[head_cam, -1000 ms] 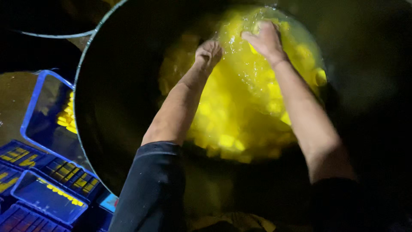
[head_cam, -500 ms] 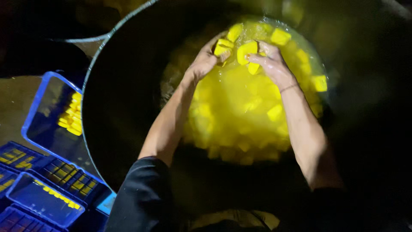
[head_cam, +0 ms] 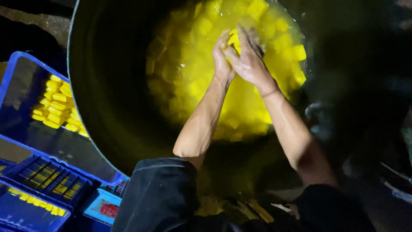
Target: The person scoops yellow tofu blocks out of a large water-filled vat by hand and places them one at a time into blue plastic crates beside the vat, occasionally pouring water with a small container and arranging the blocks in the crates.
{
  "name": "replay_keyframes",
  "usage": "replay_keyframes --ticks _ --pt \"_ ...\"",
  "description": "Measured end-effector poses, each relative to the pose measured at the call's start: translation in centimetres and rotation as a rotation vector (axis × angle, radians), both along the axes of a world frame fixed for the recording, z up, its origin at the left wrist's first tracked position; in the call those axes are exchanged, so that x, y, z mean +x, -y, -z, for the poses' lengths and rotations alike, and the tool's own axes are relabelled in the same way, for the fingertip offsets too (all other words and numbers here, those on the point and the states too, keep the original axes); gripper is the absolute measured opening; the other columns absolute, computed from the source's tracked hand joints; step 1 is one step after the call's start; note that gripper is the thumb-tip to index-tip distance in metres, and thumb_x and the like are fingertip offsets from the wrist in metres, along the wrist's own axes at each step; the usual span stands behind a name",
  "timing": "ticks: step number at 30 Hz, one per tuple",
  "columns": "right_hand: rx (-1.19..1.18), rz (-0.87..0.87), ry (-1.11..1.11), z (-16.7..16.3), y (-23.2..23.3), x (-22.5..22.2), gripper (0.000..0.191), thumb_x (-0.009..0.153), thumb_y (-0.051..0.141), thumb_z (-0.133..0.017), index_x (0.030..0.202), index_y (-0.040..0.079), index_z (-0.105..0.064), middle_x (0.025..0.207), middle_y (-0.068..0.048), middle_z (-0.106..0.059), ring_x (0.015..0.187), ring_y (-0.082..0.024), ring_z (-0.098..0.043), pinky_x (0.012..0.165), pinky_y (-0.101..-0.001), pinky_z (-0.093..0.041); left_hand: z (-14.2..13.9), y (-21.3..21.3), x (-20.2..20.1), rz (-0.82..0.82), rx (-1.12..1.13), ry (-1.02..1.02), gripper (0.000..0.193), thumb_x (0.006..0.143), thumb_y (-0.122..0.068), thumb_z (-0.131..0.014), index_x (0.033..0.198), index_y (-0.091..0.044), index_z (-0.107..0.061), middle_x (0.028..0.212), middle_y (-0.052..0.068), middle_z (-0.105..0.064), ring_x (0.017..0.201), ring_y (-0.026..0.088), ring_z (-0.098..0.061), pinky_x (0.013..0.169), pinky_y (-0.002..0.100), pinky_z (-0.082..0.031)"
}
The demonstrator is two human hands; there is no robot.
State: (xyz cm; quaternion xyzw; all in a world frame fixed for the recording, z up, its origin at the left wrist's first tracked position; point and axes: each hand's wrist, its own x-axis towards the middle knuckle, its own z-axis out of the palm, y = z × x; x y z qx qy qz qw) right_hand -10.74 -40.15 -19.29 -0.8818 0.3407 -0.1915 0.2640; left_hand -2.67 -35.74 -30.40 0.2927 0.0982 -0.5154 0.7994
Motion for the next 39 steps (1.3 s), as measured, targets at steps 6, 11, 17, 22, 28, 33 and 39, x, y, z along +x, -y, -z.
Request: replay_keyframes --ticks 6,11,17,22,28,33,39 --pt "0.475 0.418 -0.159 2.0 -0.6 -3.9 0.052 0.101 0.045 -0.055 0.135 0.007 -0.063 0.135 -0.022 -0.065 0.128 -0.041 -0.059 0.108 -0.0462 -0.045 -4.1 -0.5 0.9 0.009 -0.267 -0.288 0.043 0.101 -0.029 -0.05 0.14 -0.01 -0.054 0.12 0.018 -0.063 0.094 0.035 -0.064 0.083 0.048 -0.056" --pt "0.083 0.255 -0.661 3.9 -5.4 -6.1 0.046 0.094 0.032 -0.062 0.131 0.005 -0.064 0.125 -0.019 -0.068 0.114 -0.035 -0.064 0.098 -0.0448 -0.05 -12.7 1.2 4.6 -0.081 -0.585 -0.393 0.039 0.108 -0.032 -0.053 0.138 -0.008 -0.053 0.125 0.019 -0.063 0.097 0.038 -0.066 0.084 0.049 -0.057" --pt "0.818 0.037 -0.472 1.0 -5.6 -2.6 0.042 0.086 0.017 -0.071 0.125 0.002 -0.066 0.113 -0.015 -0.073 0.098 -0.028 -0.069 0.086 -0.0431 -0.056 -23.8 -1.1 14.7 -0.261 -0.677 -0.189 0.04 0.108 -0.031 -0.054 0.142 -0.01 -0.054 0.126 0.023 -0.064 0.095 0.038 -0.068 0.081 0.045 -0.058" --pt "1.087 -0.321 -0.066 -6.3 -7.8 4.0 0.043 0.081 0.012 -0.075 0.121 -0.002 -0.067 0.108 -0.011 -0.076 0.097 -0.02 -0.073 0.089 -0.0321 -0.058 -27.5 -12.5 21.6 -0.295 -0.862 -0.046 0.046 0.112 -0.035 -0.054 0.145 -0.003 -0.053 0.116 0.035 -0.063 0.09 0.042 -0.068 0.077 0.044 -0.059" --pt "0.648 -0.519 0.046 -21.7 -19.4 12.6 0.051 0.078 0.004 -0.082 0.123 -0.002 -0.06 0.108 -0.009 -0.075 0.097 -0.015 -0.072 0.085 -0.0286 -0.057 -23.3 -26.1 23.6 -0.495 -0.562 -0.031 0.05 0.101 -0.03 -0.055 0.147 -0.012 -0.05 0.124 0.021 -0.065 0.095 0.039 -0.069 0.081 0.043 -0.059" --pt "0.195 -0.711 -0.19 -23.1 -30.3 20.6 0.052 0.073 0.023 -0.092 0.116 0.009 -0.066 0.128 -0.016 -0.067 0.124 -0.028 -0.06 0.106 -0.0429 -0.048 -16.1 -34.9 22.3 -0.495 -0.367 -0.13 0.05 0.105 -0.032 -0.057 0.15 -0.013 -0.05 0.125 0.019 -0.064 0.097 0.035 -0.067 0.084 0.044 -0.057" --pt "0.235 -0.897 -0.345 -13.9 -39.0 27.2 0.108 0.052 0.033 -0.096 0.147 0.004 -0.051 0.151 -0.036 -0.032 0.143 -0.051 -0.02 0.114 -0.0553 -0.022 -9.9 -44.0 19.9 -0.39 -0.396 -0.539 0.061 0.099 -0.052 -0.047 0.139 -0.007 -0.054 0.13 0.012 -0.067 0.118 0.028 -0.065 0.102 0.04 -0.054"
